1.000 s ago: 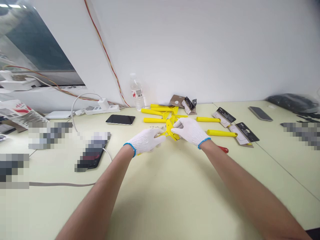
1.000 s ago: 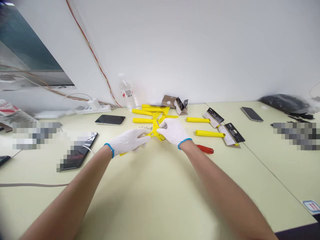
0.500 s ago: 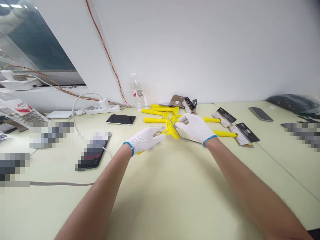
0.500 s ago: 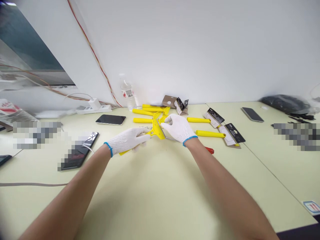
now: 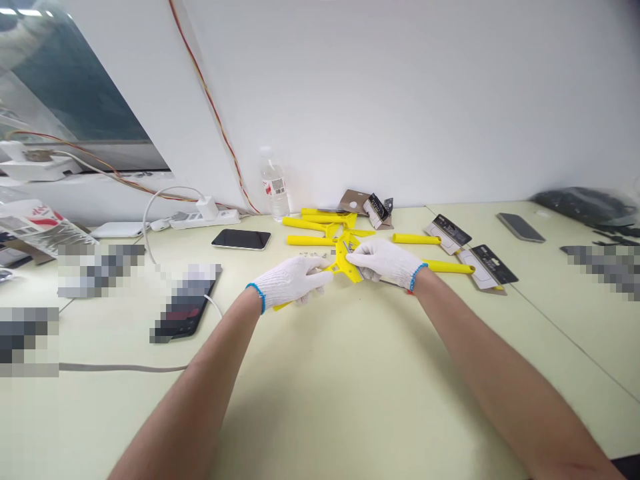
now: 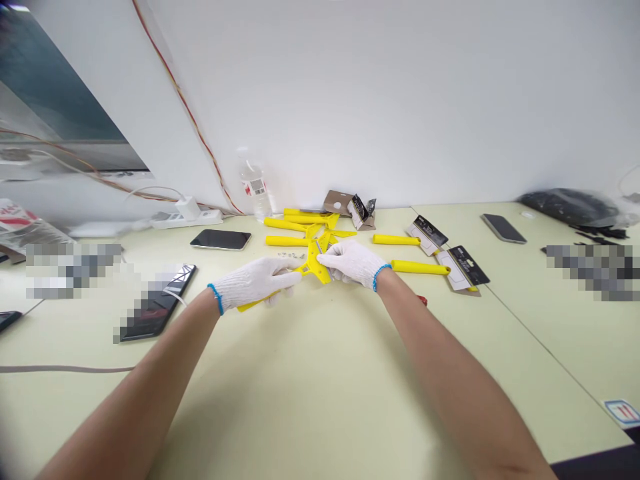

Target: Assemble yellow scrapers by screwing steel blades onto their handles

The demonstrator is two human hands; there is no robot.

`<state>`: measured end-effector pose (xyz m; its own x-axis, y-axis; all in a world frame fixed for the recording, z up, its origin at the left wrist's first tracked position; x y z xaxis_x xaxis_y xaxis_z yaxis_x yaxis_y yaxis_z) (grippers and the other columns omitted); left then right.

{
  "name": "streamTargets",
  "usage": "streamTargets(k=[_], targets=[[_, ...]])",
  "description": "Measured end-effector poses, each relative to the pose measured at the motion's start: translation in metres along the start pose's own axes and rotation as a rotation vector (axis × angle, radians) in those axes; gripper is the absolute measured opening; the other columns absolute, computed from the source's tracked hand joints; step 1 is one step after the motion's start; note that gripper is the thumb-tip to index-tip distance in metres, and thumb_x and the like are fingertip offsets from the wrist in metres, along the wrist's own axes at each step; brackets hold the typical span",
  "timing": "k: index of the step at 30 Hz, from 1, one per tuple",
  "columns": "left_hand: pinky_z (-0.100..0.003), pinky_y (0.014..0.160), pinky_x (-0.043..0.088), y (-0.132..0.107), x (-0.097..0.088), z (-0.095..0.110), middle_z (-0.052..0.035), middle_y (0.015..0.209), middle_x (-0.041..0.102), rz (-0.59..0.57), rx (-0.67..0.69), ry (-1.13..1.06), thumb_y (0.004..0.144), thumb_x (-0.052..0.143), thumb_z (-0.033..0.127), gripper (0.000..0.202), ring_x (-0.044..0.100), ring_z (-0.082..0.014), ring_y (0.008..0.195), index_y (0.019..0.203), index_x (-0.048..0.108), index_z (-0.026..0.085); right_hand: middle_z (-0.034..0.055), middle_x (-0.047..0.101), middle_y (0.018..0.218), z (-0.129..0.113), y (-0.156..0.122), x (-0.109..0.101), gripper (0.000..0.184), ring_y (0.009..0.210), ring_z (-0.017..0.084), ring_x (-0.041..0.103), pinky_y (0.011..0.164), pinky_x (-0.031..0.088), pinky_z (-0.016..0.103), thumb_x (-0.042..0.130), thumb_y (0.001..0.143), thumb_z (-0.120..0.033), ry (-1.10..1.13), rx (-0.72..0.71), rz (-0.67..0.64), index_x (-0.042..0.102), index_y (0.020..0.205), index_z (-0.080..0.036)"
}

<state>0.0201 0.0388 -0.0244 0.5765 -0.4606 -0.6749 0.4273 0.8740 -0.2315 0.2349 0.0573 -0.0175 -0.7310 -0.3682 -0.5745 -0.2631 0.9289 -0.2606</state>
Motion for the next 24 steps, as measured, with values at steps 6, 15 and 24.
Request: streamTargets(k=[6, 15, 24], targets=[[-0.024, 0.053, 0.046, 0.000, 0.001, 0.002, -0.0012, 0.095, 0.073, -0.060, 0.047, -0.008, 0.097, 0.048, 0.061, 0.046, 0.062, -0.0127, 0.057, 0.119, 0.068, 0.025, 0.0021, 0.058, 0.069, 0.004, 0.004, 0.001, 0.048, 0.057, 0.009, 0.046, 0.050, 0.032, 0.021, 0.074, 0.084, -0.060, 0.020, 0.054, 0.024, 0.054, 0.078, -0.017], [-0.022, 0.057, 0.045, -0.006, -0.002, 0.009, 0.0012, 0.090, 0.069, -0.057, 0.096, -0.044, 0.098, 0.051, 0.054, 0.036, 0.059, -0.0106, 0.063, 0.106, 0.068, 0.023, 0.0027, 0.064, 0.075, 0.012, 0.014, 0.002, 0.044, 0.064, 0.012, 0.055, 0.056, 0.041, 0.022, 0.066, 0.090, -0.060, 0.005, -0.063, -0.046, 0.060, 0.083, -0.017], [-0.027, 0.065, 0.052, 0.003, 0.002, 0.003, -0.0028, 0.090, 0.070, 0.002, 0.019, -0.082, 0.098, 0.041, 0.072, 0.055, 0.068, -0.0157, 0.070, 0.093, 0.060, 0.021, -0.0012, 0.063, 0.069, 0.002, 0.018, 0.005, 0.039, 0.057, 0.010, 0.050, 0.054, 0.035, 0.025, 0.054, 0.097, -0.049, -0.206, -0.232, 0.053, 0.057, 0.074, -0.017]])
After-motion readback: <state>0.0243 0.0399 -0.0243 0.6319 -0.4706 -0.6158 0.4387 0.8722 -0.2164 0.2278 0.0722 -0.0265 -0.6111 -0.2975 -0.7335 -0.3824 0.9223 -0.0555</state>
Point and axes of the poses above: each hand's wrist, its own y-axis towards the middle knuckle, its own x-axis out of the palm, z = x × y, the point moved 4 cm from there along y, towards the middle knuckle
